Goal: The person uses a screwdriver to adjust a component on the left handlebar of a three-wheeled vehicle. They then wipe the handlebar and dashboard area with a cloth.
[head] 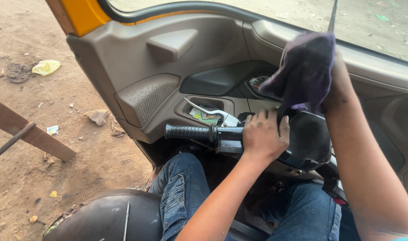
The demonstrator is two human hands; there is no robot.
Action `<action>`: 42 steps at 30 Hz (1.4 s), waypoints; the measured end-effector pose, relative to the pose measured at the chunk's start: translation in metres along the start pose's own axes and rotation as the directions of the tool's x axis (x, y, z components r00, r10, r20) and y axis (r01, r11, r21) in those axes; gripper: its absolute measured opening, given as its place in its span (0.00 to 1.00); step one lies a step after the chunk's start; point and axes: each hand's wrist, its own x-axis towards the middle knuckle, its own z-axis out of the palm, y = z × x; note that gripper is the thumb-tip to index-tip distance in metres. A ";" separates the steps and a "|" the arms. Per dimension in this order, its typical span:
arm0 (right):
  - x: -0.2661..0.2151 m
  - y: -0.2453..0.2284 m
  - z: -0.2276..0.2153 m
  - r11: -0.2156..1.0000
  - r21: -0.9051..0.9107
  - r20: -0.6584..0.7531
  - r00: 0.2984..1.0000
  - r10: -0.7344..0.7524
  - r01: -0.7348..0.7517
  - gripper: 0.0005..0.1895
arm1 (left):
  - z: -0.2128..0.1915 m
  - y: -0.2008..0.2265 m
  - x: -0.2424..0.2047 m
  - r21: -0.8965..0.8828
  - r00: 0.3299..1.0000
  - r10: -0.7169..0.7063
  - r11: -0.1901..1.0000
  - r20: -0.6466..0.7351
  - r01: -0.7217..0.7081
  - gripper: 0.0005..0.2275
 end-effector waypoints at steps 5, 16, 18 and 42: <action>-0.010 0.023 -0.039 0.995 0.088 -0.102 0.993 0.052 -0.043 0.10 | 0.009 -0.022 0.018 0.003 0.960 -0.230 0.973 0.157 0.233 0.19; -0.034 0.041 -0.088 0.960 -0.222 -0.190 0.958 -0.216 0.173 0.15 | -0.006 -0.146 0.118 -0.296 0.487 0.168 0.934 0.857 0.200 0.19; -0.035 0.046 -0.095 0.985 0.003 -0.198 0.965 -0.171 0.175 0.16 | -0.006 -0.155 0.121 -0.291 0.527 0.218 0.955 0.822 0.059 0.18; -0.045 0.061 0.117 -0.056 -0.969 -0.246 0.931 0.268 -0.240 0.29 | 0.026 -0.199 0.115 -0.285 0.564 -0.074 0.804 0.823 0.522 0.07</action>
